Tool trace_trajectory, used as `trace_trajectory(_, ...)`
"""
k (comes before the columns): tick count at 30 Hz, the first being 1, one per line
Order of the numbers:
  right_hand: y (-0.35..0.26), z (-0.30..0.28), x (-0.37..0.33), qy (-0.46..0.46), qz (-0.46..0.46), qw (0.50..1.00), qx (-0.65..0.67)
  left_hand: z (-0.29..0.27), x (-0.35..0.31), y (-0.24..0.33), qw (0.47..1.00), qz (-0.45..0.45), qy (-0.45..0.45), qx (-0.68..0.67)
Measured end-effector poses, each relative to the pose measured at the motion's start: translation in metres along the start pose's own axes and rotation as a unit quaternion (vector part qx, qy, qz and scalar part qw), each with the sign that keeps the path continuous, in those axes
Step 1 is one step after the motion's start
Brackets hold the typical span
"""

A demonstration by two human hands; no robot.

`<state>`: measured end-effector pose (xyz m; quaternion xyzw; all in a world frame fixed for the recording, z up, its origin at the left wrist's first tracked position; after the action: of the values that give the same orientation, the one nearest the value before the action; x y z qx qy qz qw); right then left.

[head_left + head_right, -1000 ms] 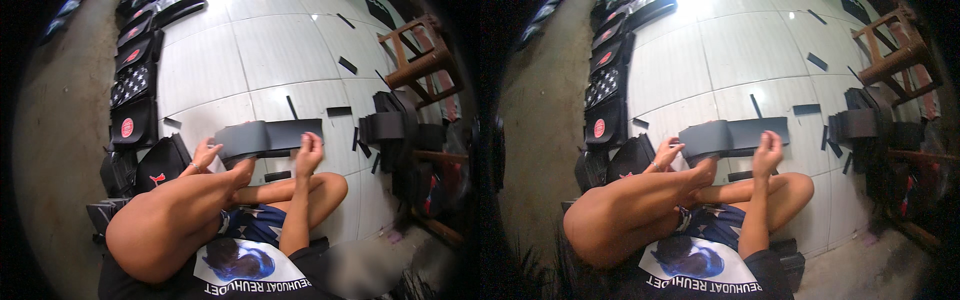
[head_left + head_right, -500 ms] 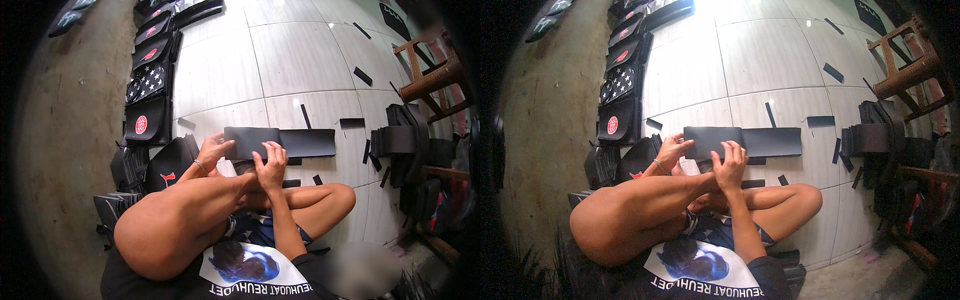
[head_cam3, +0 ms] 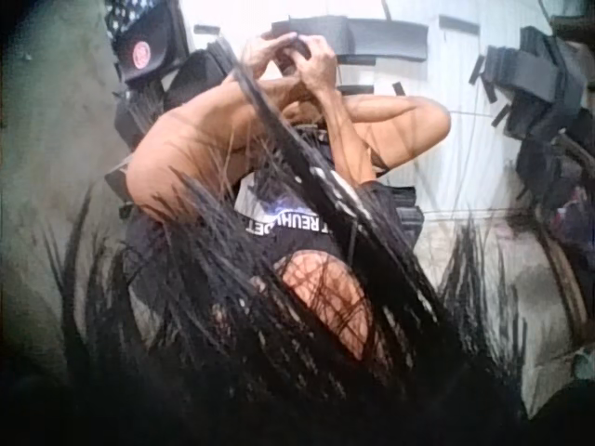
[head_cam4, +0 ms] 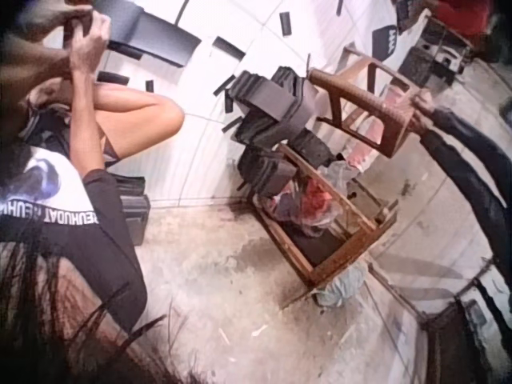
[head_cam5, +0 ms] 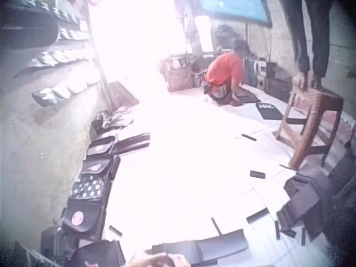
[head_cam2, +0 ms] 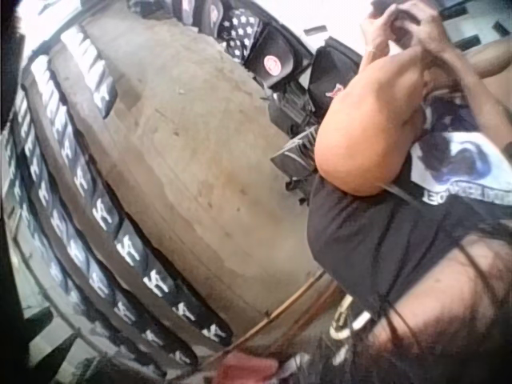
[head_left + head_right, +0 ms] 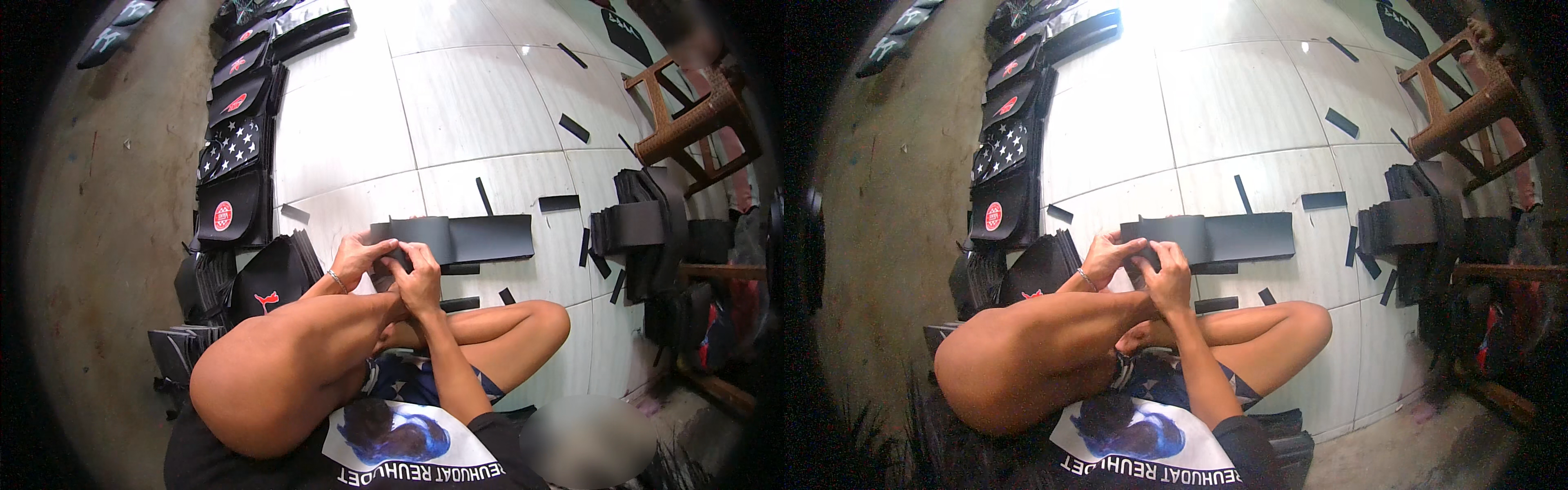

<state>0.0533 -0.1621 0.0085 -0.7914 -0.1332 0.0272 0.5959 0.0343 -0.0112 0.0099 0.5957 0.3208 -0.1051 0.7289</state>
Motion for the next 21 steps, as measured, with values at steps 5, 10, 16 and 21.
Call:
trace_trajectory(5, 0.034, -0.027, 0.010, 0.049, 0.108, 0.989, 0.093, -0.008, 0.003, -0.003, 1.000, 0.004, -0.022, -0.016)
trace_trajectory(10, 0.092, -0.122, 0.022, 0.264, 0.175, 0.948, 0.019, -0.015, 0.003, -0.007, 0.998, -0.016, -0.048, 0.021)
trace_trajectory(16, 0.024, -0.047, 0.012, 0.090, -0.009, 0.993, -0.075, 0.003, 0.007, -0.003, 0.994, 0.017, 0.002, 0.109)
trace_trajectory(21, 0.034, -0.036, 0.008, 0.139, 0.039, 0.989, -0.021, 0.001, 0.005, 0.001, 0.985, 0.037, 0.056, 0.161)
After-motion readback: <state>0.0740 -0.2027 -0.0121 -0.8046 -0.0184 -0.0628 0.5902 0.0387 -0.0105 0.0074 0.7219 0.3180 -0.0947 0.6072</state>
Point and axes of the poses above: each hand's wrist, its own x-axis towards the middle knuckle, its own z-axis out of the palm, y = z × x, the point moved 4 cm from there along x, towards the middle knuckle, and after that the axes turned 1 degree about y, right-handed, at the moved point
